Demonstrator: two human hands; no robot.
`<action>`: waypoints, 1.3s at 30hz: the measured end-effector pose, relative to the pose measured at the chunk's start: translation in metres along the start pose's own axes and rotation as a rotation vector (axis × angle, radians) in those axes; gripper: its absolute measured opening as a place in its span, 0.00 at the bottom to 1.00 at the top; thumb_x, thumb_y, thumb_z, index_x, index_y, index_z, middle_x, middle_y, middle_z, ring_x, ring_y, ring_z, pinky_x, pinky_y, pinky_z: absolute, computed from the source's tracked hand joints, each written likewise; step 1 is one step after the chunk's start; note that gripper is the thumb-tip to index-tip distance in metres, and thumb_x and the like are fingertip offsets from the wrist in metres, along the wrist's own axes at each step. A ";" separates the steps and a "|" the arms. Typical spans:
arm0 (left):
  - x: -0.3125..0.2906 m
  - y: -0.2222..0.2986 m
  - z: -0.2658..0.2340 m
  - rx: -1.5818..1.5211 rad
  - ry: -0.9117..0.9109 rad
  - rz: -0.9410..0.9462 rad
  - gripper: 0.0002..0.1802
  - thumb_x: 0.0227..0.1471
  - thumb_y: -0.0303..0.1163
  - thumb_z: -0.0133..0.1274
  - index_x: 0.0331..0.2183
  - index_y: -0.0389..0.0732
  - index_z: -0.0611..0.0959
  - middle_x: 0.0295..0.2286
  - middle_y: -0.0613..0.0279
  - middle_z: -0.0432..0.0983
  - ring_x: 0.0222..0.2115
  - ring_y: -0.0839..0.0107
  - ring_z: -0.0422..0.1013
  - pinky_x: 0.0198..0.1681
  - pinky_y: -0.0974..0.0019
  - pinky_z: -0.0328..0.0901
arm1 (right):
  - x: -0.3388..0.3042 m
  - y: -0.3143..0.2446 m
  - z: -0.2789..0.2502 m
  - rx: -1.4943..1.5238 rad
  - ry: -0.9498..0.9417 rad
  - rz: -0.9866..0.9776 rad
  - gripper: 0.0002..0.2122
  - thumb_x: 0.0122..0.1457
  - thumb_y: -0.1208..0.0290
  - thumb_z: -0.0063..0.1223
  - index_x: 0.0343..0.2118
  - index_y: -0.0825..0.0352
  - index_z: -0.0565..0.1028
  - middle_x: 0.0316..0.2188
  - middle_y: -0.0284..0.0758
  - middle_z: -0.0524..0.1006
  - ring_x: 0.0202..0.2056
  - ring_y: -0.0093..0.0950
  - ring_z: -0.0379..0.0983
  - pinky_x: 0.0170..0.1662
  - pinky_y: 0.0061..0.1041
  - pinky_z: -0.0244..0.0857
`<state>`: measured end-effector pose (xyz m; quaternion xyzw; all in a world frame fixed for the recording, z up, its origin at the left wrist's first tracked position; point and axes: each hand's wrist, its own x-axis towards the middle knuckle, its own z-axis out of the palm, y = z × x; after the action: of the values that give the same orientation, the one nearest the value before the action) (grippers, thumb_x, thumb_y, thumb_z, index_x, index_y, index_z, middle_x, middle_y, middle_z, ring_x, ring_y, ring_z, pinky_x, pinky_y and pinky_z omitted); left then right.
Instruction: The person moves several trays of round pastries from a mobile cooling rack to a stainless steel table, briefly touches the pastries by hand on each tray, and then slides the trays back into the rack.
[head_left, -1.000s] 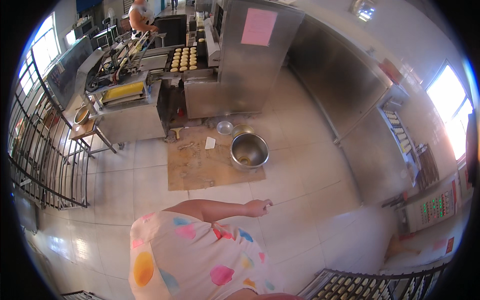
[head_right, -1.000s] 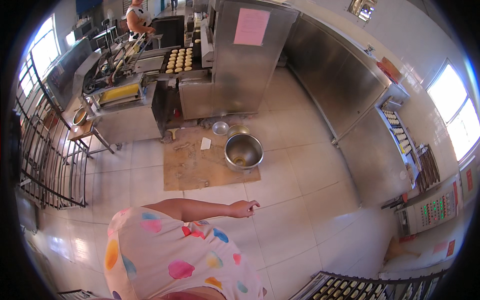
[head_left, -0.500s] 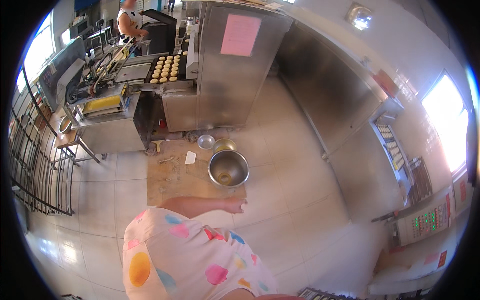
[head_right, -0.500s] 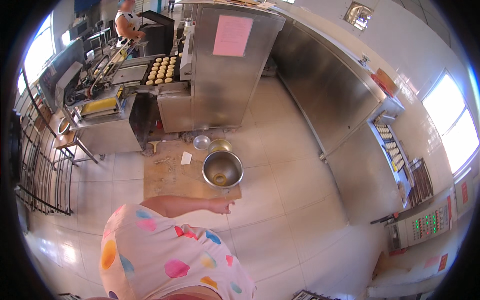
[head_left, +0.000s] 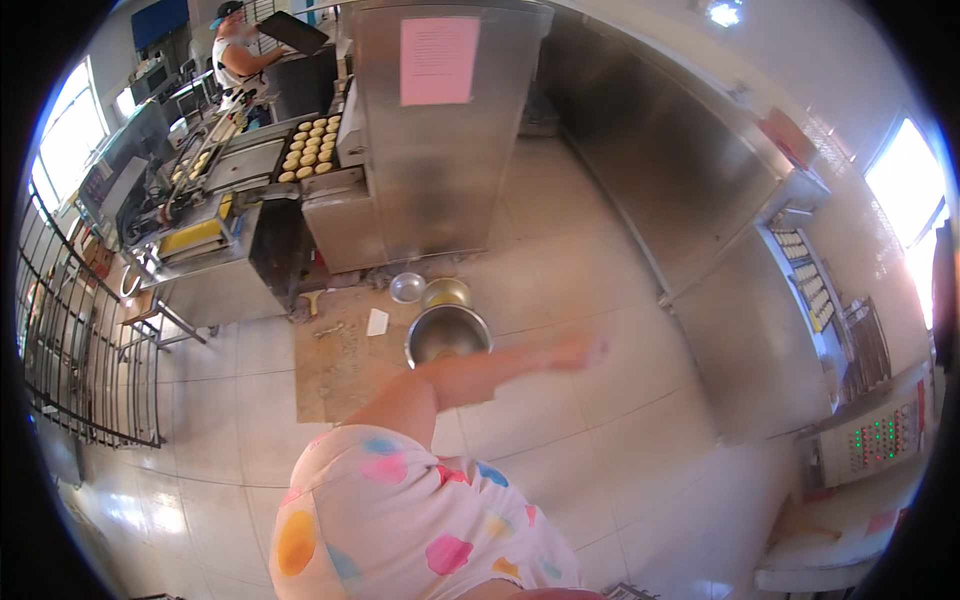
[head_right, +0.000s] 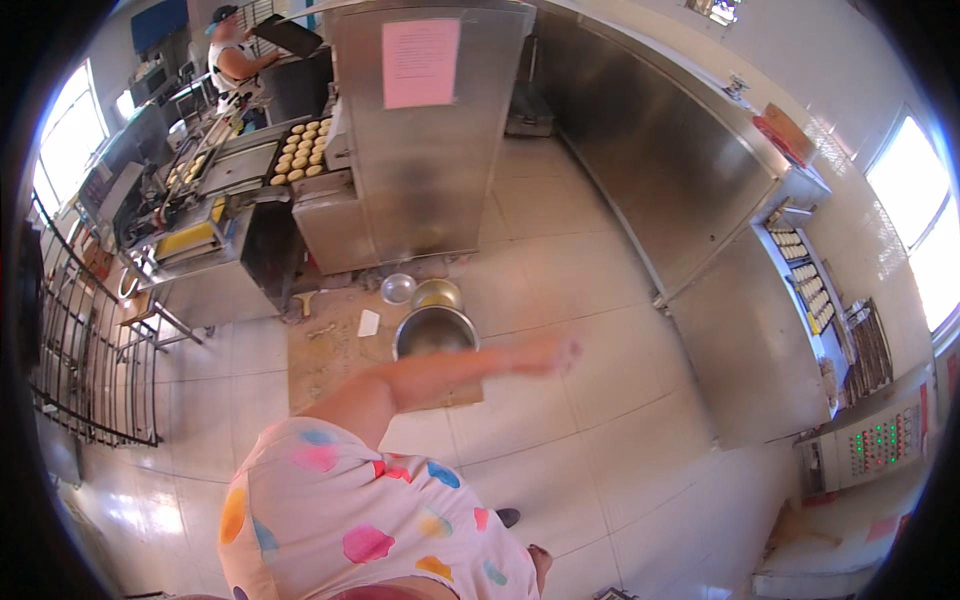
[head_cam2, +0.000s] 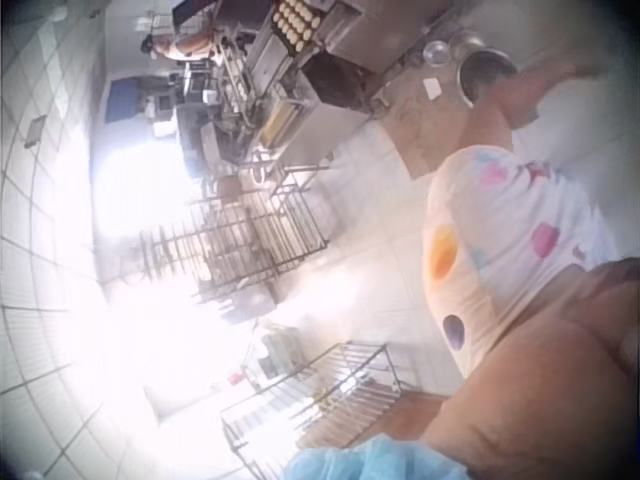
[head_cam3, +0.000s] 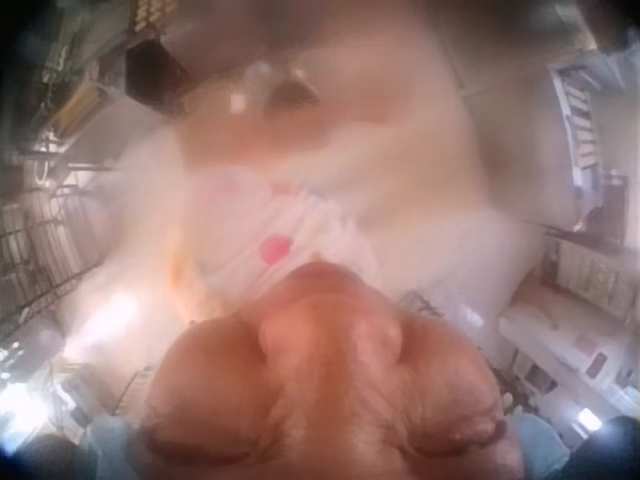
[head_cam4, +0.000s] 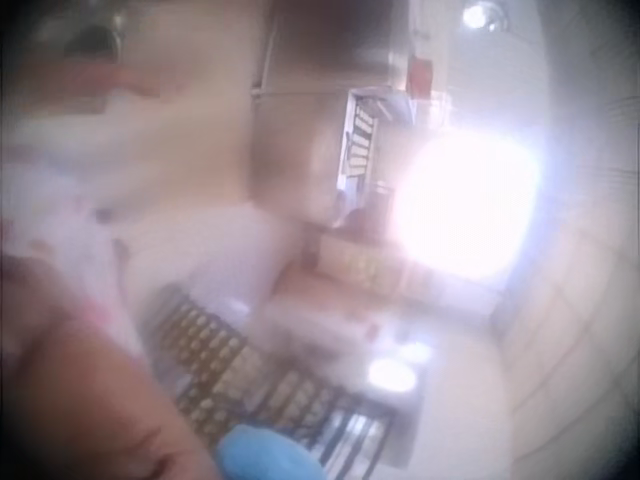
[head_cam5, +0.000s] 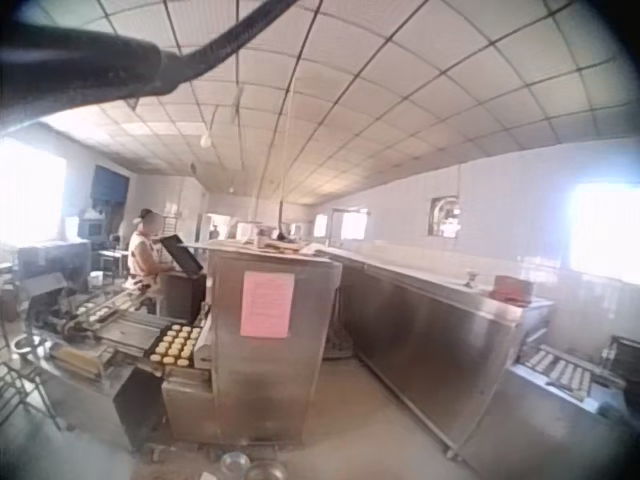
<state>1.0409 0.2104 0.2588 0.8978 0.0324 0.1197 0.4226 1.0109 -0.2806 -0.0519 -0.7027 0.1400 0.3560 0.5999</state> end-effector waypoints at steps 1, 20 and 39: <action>0.000 0.013 0.029 -0.021 -0.071 0.057 0.25 0.47 0.36 0.50 0.49 0.40 0.69 0.36 0.55 0.74 0.40 0.66 0.69 0.44 0.61 0.62 | 0.010 -0.003 -0.010 -0.005 0.010 0.025 0.04 0.50 0.80 0.43 0.25 0.71 0.71 0.18 0.36 0.72 0.18 0.28 0.70 0.19 0.26 0.63; 0.235 0.080 0.271 -0.668 -0.402 -0.528 0.20 0.53 0.32 0.48 0.47 0.33 0.68 0.33 0.55 0.74 0.28 0.72 0.73 0.30 0.72 0.70 | 0.075 -0.141 -0.247 0.124 0.448 0.234 0.09 0.52 0.73 0.46 0.35 0.71 0.72 0.23 0.41 0.75 0.21 0.30 0.74 0.20 0.25 0.67; 0.509 0.458 0.230 -1.887 -0.116 1.108 0.03 0.45 0.32 0.52 0.22 0.48 0.76 0.21 0.74 0.70 0.21 0.80 0.65 0.32 0.72 0.61 | 0.099 -0.224 -0.274 0.164 0.863 0.282 0.08 0.48 0.78 0.49 0.31 0.69 0.76 0.22 0.37 0.76 0.21 0.26 0.74 0.23 0.22 0.67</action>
<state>1.5698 -0.1748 0.5642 0.1076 -0.5003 0.2273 0.8285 1.3120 -0.4625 0.0558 -0.7110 0.4989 0.0968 0.4859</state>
